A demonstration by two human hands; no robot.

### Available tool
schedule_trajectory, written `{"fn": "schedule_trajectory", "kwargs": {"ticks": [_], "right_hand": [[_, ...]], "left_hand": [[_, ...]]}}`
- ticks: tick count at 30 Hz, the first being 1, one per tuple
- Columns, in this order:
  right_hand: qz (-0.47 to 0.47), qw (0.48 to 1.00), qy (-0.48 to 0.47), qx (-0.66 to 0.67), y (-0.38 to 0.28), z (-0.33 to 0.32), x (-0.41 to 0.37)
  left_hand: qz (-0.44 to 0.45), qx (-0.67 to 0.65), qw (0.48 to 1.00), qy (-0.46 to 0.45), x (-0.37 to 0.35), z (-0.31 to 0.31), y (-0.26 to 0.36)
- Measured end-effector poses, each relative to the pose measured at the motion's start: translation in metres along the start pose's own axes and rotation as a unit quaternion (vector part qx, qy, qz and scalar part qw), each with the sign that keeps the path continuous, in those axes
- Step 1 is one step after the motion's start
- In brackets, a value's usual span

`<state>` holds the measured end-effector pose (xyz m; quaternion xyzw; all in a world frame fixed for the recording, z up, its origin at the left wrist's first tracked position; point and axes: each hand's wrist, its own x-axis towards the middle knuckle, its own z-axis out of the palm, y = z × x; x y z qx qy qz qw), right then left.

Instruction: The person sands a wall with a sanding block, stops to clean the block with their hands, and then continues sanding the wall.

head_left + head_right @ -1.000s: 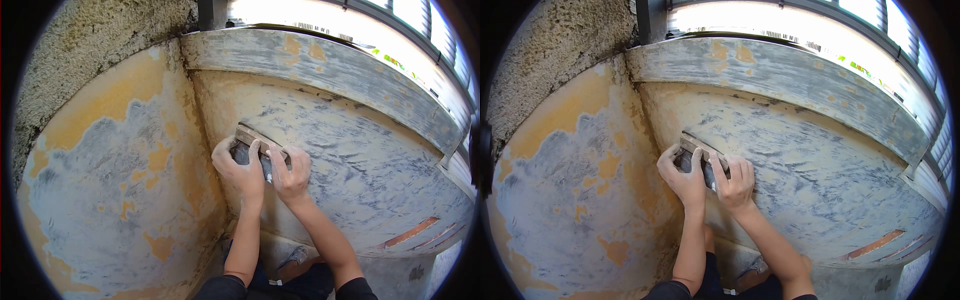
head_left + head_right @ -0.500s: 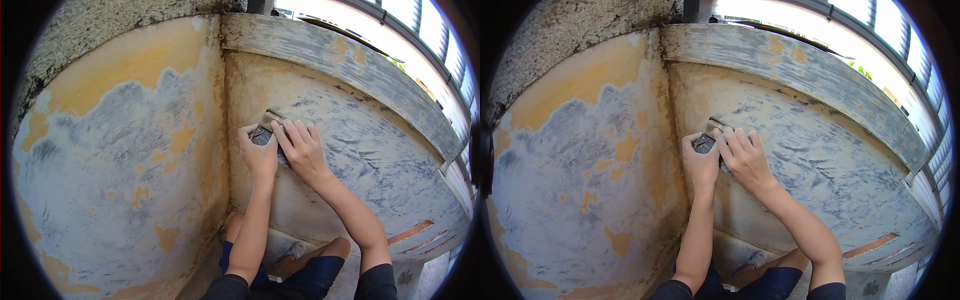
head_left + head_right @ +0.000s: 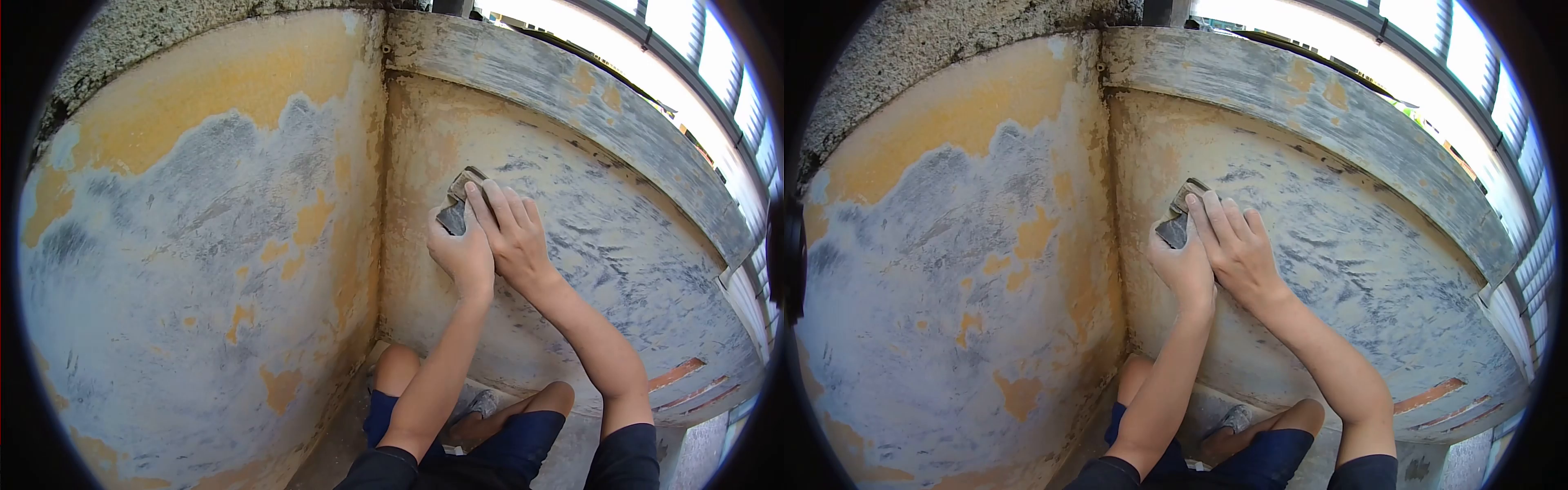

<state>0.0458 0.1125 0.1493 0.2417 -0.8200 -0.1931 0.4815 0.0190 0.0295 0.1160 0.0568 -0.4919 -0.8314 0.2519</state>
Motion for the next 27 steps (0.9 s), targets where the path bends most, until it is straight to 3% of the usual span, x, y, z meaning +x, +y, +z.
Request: {"fn": "schedule_trajectory", "kwargs": {"ticks": [4, 8, 14, 18, 20, 23, 27], "right_hand": [[-0.012, 1.0, 0.02, 0.001, 0.001, 0.005, 0.049], [-0.024, 0.999, 0.006, -0.023, 0.0, 0.003, 0.055], [-0.007, 0.999, 0.01, -0.048, -0.003, 0.003, 0.016], [0.017, 0.999, 0.051, -0.005, 0.0, 0.002, 0.062], [0.018, 0.998, 0.049, -0.023, -0.001, 0.005, 0.061], [0.013, 0.998, 0.047, -0.051, -0.003, -0.001, 0.041], [-0.007, 0.997, 0.055, -0.054, 0.004, 0.002, 0.023]], "left_hand": [[0.022, -0.07, 0.997, -0.003, 0.04, 0.008, 0.02], [-0.015, -0.164, 0.985, -0.051, 0.046, 0.004, 0.035], [-0.007, -0.111, 0.993, -0.04, 0.012, 0.003, -0.001], [0.013, -0.091, 0.995, -0.037, 0.048, 0.005, 0.044], [-0.013, -0.144, 0.984, -0.1, 0.058, 0.004, 0.054], [-0.007, -0.171, 0.981, -0.089, 0.037, 0.004, 0.027], [0.039, -0.045, 0.998, -0.034, 0.023, 0.011, 0.014]]}}
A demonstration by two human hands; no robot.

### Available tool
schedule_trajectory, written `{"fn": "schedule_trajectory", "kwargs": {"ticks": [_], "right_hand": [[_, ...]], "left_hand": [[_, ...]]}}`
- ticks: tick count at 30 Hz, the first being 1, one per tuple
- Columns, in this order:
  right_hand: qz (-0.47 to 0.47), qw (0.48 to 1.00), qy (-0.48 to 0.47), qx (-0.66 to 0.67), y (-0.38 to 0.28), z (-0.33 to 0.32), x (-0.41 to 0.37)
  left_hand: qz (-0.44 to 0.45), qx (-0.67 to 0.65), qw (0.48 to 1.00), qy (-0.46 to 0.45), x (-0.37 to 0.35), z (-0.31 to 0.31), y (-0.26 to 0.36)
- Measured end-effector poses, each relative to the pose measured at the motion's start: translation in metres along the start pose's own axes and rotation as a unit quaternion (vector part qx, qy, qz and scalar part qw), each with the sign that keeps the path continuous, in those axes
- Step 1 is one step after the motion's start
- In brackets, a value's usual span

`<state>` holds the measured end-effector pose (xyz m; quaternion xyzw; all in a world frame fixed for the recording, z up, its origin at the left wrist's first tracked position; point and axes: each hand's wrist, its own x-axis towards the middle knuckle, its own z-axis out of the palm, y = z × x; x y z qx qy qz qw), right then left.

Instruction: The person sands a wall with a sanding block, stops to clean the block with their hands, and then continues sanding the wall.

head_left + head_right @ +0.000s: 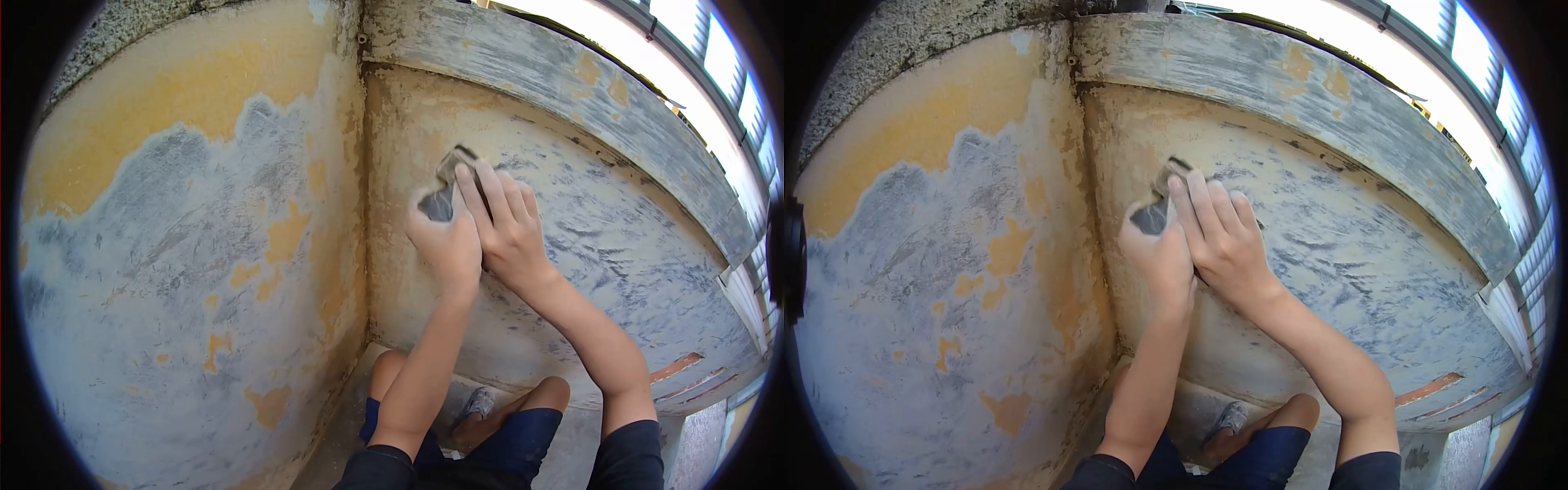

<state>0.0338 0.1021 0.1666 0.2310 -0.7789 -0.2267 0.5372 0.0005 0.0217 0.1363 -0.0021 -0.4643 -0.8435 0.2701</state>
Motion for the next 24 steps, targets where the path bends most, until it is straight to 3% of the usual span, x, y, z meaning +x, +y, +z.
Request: {"fn": "schedule_trajectory", "kwargs": {"ticks": [4, 6, 11, 14, 16, 19, 24], "right_hand": [[0.017, 0.999, 0.022, 0.033, 0.007, 0.008, 0.052], [0.034, 0.999, 0.028, -0.003, 0.006, 0.011, 0.062], [0.031, 0.999, 0.006, 0.0, 0.006, -0.009, 0.019], [0.032, 0.999, -0.005, 0.014, 0.012, -0.008, 0.025], [0.041, 0.999, 0.002, 0.015, 0.012, -0.009, 0.05], [0.041, 0.999, 0.019, 0.009, 0.013, -0.004, 0.056], [0.006, 0.999, -0.028, -0.018, 0.026, -0.03, 0.009]], "left_hand": [[-0.023, -0.022, 0.999, -0.007, 0.046, 0.007, 0.041], [-0.019, -0.11, 0.989, -0.093, 0.056, 0.007, 0.049], [0.04, -0.036, 0.998, -0.032, 0.012, 0.009, 0.019], [-0.003, -0.013, 0.999, -0.045, 0.018, 0.011, 0.024], [-0.019, -0.023, 0.999, -0.021, 0.032, 0.014, 0.046], [-0.027, -0.152, 0.985, -0.074, 0.038, 0.018, 0.052], [-0.012, -0.089, 0.995, -0.038, -0.015, 0.024, 0.035]]}}
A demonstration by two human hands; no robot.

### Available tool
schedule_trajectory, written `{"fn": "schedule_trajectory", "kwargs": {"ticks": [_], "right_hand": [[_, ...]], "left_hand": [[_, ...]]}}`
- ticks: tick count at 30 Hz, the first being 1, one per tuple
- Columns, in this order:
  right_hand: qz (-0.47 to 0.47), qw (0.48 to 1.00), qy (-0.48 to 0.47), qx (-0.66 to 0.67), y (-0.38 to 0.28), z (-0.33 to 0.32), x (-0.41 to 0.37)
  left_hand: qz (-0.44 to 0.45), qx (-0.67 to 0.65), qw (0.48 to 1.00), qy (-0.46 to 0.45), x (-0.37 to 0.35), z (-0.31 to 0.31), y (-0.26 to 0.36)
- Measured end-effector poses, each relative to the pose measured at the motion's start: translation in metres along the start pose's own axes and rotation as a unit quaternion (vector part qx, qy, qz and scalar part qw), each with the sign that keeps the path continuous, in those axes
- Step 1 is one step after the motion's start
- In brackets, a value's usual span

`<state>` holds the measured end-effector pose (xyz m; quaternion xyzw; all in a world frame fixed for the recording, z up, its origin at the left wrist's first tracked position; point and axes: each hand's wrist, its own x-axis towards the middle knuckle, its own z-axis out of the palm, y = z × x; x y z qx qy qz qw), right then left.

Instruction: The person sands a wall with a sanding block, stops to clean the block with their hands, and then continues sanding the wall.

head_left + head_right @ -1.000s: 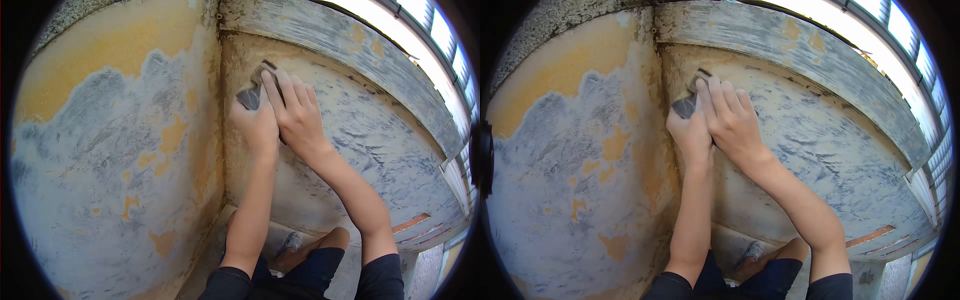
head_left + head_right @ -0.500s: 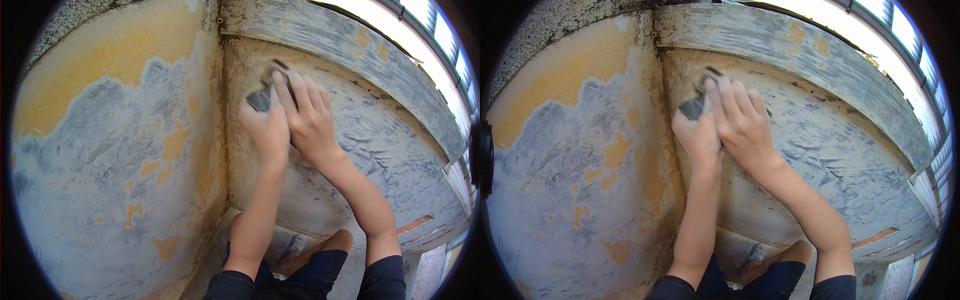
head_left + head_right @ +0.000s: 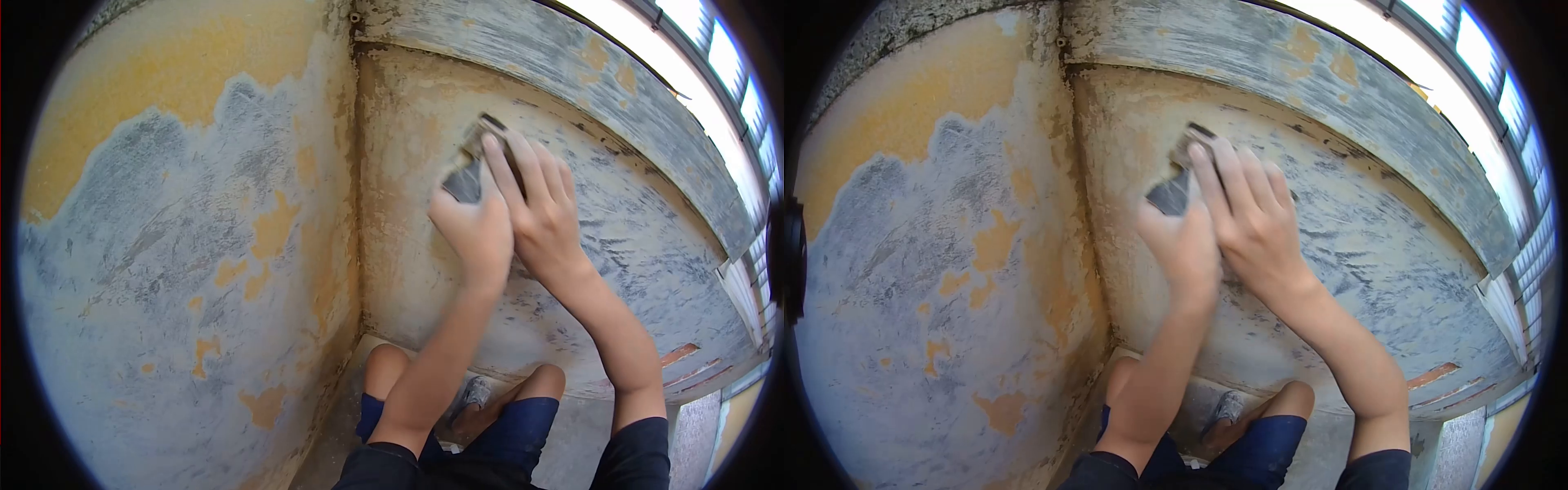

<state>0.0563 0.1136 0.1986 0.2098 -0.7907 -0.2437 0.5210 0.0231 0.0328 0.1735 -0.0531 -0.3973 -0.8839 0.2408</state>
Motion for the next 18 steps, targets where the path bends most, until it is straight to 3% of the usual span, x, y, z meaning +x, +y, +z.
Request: {"fn": "schedule_trajectory", "kwargs": {"ticks": [2, 8, 13, 18], "right_hand": [[-0.01, 1.0, -0.004, -0.006, 0.002, 0.001, -0.003], [-0.01, 1.0, 0.001, 0.023, 0.001, 0.007, 0.037], [-0.032, 0.999, -0.027, 0.017, 0.014, -0.014, -0.005], [-0.031, 0.999, 0.008, 0.033, 0.009, 0.004, 0.031]], "left_hand": [[0.004, 0.013, 1.0, 0.02, -0.008, 0.002, -0.02], [-0.063, -0.069, 0.995, -0.015, 0.03, 0.001, 0.009], [0.012, -0.051, 0.998, 0.023, -0.015, 0.009, -0.027], [-0.041, -0.033, 0.999, 0.016, 0.02, 0.001, -0.005]]}}
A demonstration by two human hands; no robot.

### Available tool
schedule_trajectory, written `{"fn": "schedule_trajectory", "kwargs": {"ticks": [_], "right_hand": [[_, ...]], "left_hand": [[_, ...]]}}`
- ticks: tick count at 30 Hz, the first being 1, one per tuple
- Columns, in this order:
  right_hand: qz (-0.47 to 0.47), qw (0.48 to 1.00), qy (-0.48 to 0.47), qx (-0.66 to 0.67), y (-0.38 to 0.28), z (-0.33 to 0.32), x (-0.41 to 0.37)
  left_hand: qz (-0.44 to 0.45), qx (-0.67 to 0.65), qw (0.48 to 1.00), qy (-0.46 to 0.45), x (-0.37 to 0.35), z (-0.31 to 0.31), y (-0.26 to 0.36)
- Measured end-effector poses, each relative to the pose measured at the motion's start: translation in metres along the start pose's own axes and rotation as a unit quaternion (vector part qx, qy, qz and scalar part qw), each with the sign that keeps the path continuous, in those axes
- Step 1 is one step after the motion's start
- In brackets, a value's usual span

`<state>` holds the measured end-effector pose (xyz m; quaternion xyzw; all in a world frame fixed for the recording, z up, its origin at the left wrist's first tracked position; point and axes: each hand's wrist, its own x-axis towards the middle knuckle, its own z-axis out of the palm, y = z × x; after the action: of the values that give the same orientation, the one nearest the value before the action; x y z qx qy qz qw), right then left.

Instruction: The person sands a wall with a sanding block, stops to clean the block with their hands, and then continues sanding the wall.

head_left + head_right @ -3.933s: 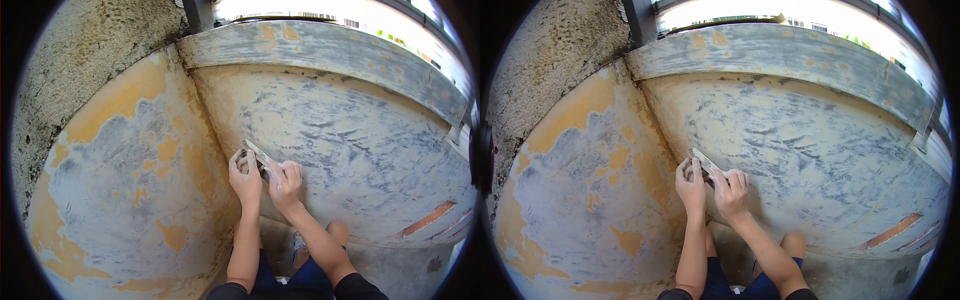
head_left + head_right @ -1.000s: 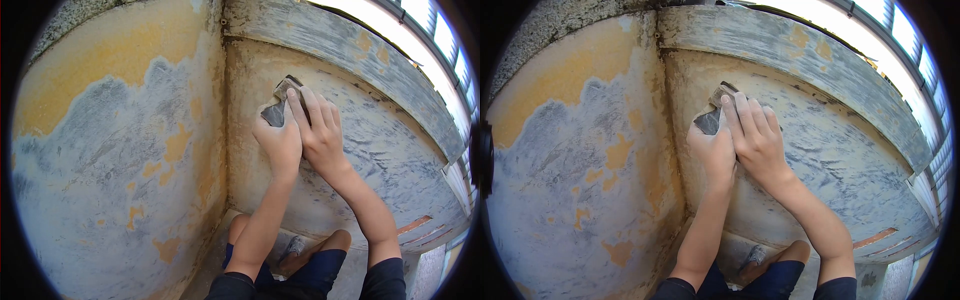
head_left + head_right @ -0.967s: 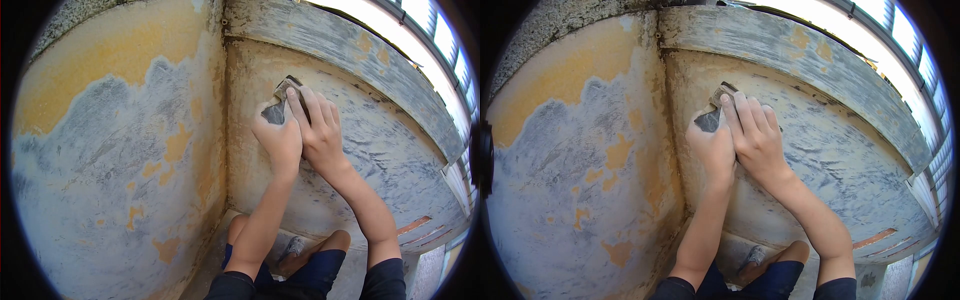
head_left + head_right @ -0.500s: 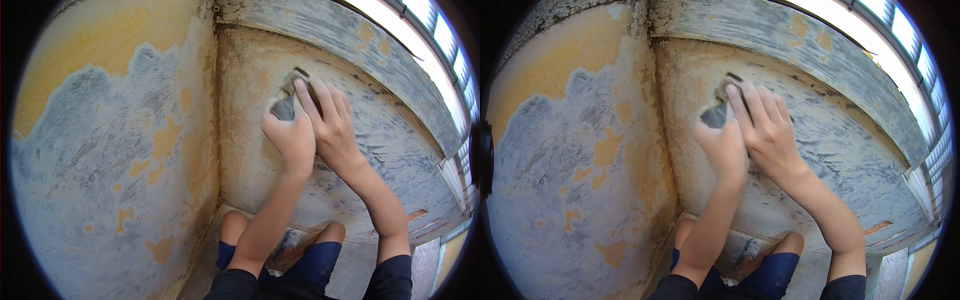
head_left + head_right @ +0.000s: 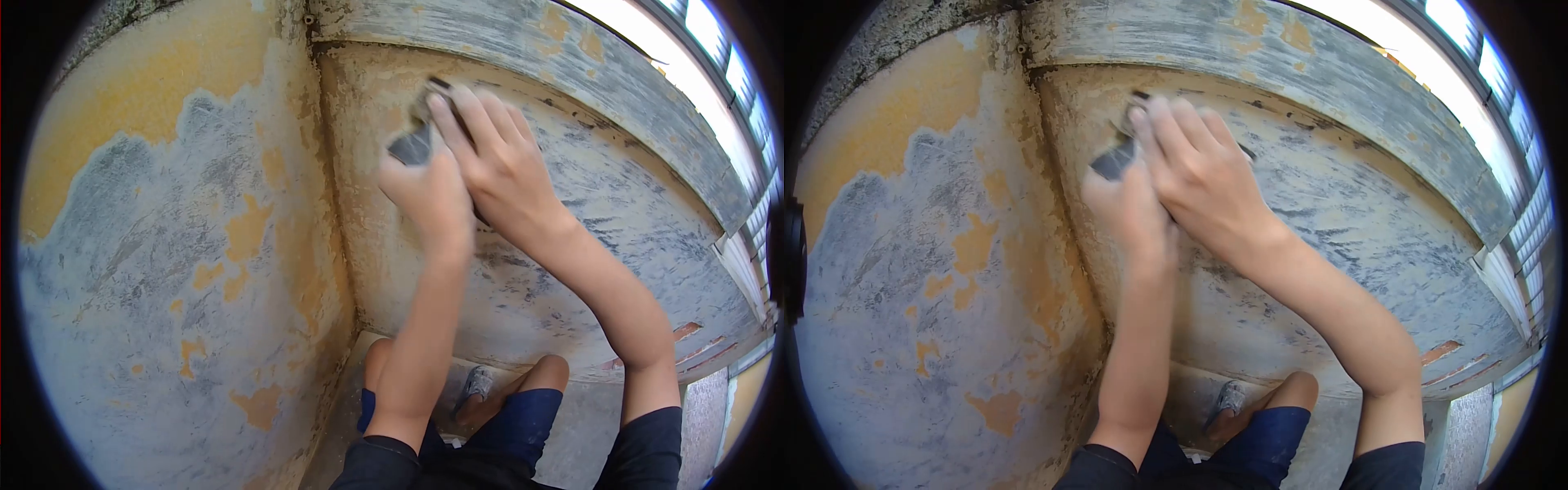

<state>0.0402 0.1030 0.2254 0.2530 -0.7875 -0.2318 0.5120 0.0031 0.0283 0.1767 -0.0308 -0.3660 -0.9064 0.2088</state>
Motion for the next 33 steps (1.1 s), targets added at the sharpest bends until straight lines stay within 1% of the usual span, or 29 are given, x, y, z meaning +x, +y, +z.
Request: {"fn": "schedule_trajectory", "kwargs": {"ticks": [2, 4, 5, 6, 7, 9, 11, 13, 15, 16, 17, 18, 20, 22, 24, 25, 26, 28, 29, 30, 32, 33], "right_hand": [[0.003, 1.0, 0.014, 0.007, -0.003, 0.007, 0.008], [-0.006, 0.999, 0.033, -0.011, -0.002, 0.008, 0.005], [-0.006, 0.999, 0.031, -0.014, -0.002, 0.002, -0.001], [-0.004, 1.0, 0.004, -0.013, -0.003, -0.007, -0.012], [-0.002, 1.0, -0.024, -0.012, -0.003, -0.015, -0.022], [-0.004, 1.0, -0.021, -0.016, -0.001, -0.017, -0.033], [-0.008, 1.0, -0.019, -0.014, -0.002, -0.012, -0.028], [0.0, 1.0, 0.018, -0.001, -0.004, 0.001, -0.004], [0.012, 0.999, 0.031, 0.002, -0.011, 0.012, 0.011], [0.019, 0.999, 0.045, -0.003, -0.011, 0.013, 0.014], [0.014, 0.998, 0.054, -0.01, -0.01, 0.015, 0.01], [0.013, 0.998, 0.052, -0.01, -0.011, 0.011, 0.002], [0.015, 1.0, 0.011, -0.013, -0.014, -0.002, -0.017], [0.013, 1.0, 0.005, -0.008, -0.01, -0.006, -0.034], [0.009, 1.0, -0.006, 0.0, -0.01, -0.005, -0.028], [0.011, 1.0, 0.012, 0.004, -0.008, 0.001, -0.017], [0.014, 0.999, 0.029, 0.009, -0.008, 0.005, -0.005], [0.027, 0.999, 0.023, 0.008, -0.014, 0.012, 0.018], [0.035, 0.999, 0.018, 0.004, -0.014, 0.012, 0.022], [0.035, 0.999, 0.019, 0.002, -0.014, 0.012, 0.019], [0.027, 0.999, 0.017, -0.007, -0.017, 0.01, 0.003], [0.024, 0.999, 0.019, -0.01, -0.019, 0.008, -0.009]], "left_hand": [[-0.003, -0.058, 0.997, -0.048, 0.015, -0.001, 0.014], [0.001, -0.07, 0.997, -0.041, 0.004, 0.003, 0.014], [-0.006, -0.04, 0.999, -0.031, -0.005, 0.001, 0.008], [-0.011, -0.012, 1.0, -0.021, -0.013, 0.0, 0.002], [-0.013, -0.014, 1.0, -0.022, -0.024, -0.001, -0.007], [0.018, -0.018, 1.0, -0.014, -0.038, 0.0, -0.017], [0.009, -0.016, 1.0, -0.004, -0.025, -0.002, -0.016], [0.0, -0.008, 1.0, 0.007, -0.003, -0.001, -0.001], [-0.005, -0.033, 0.999, -0.027, 0.016, -0.002, 0.017], [-0.006, -0.031, 0.999, -0.028, 0.014, -0.002, 0.014], [0.015, -0.032, 0.999, -0.028, 0.013, -0.002, 0.009], [0.036, -0.033, 0.998, -0.026, 0.011, -0.003, 0.003], [0.029, -0.018, 0.999, -0.017, -0.013, -0.011, -0.017], [0.02, -0.003, 1.0, -0.008, -0.021, -0.01, -0.023], [0.064, 0.035, 0.997, 0.001, -0.022, -0.005, -0.016], [0.021, 0.03, 0.999, -0.003, -0.009, -0.006, -0.013], [0.019, 0.032, 0.999, -0.002, 0.002, -0.004, -0.003], [0.038, -0.015, 0.999, -0.03, 0.022, 0.0, 0.021], [0.012, -0.032, 0.998, -0.05, 0.028, -0.004, 0.023], [0.012, -0.033, 0.998, -0.051, 0.025, -0.004, 0.021], [0.027, -0.003, 0.999, -0.043, 0.013, -0.01, 0.011], [0.002, 0.039, 0.999, -0.037, 0.005, -0.016, 0.001]]}}
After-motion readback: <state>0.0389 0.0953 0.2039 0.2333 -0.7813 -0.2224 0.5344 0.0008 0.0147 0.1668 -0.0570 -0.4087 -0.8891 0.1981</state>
